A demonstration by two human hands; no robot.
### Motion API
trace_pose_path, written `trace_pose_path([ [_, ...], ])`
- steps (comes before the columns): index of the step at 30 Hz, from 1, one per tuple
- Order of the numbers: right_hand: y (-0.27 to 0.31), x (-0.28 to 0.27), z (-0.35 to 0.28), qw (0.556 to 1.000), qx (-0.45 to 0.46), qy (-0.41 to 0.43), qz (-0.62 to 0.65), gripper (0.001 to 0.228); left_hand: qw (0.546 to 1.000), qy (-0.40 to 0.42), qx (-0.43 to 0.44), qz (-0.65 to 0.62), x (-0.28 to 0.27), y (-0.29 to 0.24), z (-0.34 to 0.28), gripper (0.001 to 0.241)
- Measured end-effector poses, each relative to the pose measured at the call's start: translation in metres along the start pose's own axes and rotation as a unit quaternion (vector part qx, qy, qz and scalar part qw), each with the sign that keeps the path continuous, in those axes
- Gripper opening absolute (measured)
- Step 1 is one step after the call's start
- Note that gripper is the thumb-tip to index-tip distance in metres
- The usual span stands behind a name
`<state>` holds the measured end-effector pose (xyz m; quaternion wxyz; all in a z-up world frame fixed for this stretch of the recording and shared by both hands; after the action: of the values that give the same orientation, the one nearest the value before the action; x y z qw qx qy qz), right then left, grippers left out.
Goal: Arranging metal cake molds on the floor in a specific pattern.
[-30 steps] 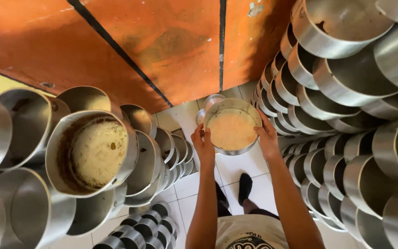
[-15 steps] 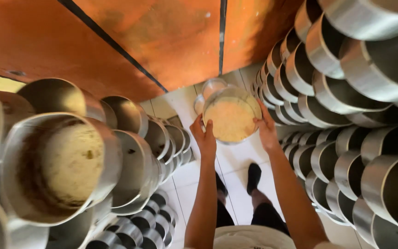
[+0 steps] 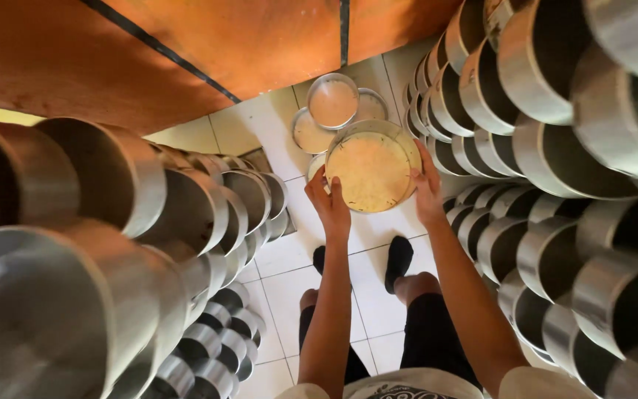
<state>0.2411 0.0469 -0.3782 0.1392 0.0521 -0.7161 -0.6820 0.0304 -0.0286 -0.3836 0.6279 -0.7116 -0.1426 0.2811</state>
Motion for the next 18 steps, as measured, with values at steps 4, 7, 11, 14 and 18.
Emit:
trace_pose_path([
  [4, -0.054, -0.009, 0.008, 0.998, 0.003, 0.016, 0.054, 0.076, 0.999, 0.007, -0.036, -0.026, 0.016, 0.039, 0.002, 0.043],
  [7, -0.102, -0.018, 0.012, 0.997, 0.039, 0.022, 0.070, 0.079, 0.999, 0.011, -0.037, -0.012, 0.027, 0.088, 0.004, 0.044],
  [11, -0.149, -0.024, 0.015, 0.997, 0.016, 0.053, 0.061, 0.080, 1.000, 0.001, -0.014, -0.021, 0.041, 0.154, 0.006, 0.045],
  [14, -0.198, -0.031, 0.023, 0.996, 0.009, 0.066, 0.058, 0.083, 1.000, -0.012, -0.005, -0.001, 0.049, 0.190, 0.012, 0.047],
  [18, -0.253, -0.030, 0.036, 0.994, 0.008, 0.096, 0.057, 0.083, 0.999, -0.034, 0.003, 0.015, 0.058, 0.247, 0.020, 0.048],
])
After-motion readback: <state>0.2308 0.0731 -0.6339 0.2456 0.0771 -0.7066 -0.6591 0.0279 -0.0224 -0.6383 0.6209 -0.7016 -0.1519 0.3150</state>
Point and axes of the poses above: each hand's wrist, its own z-axis towards the middle knuckle, its own x-axis out of the palm, y = z × x, the point moved 5 cm from there along z, towards the middle knuckle, and after that the axes turned 5 degrees about y, right-handed, at the moved point
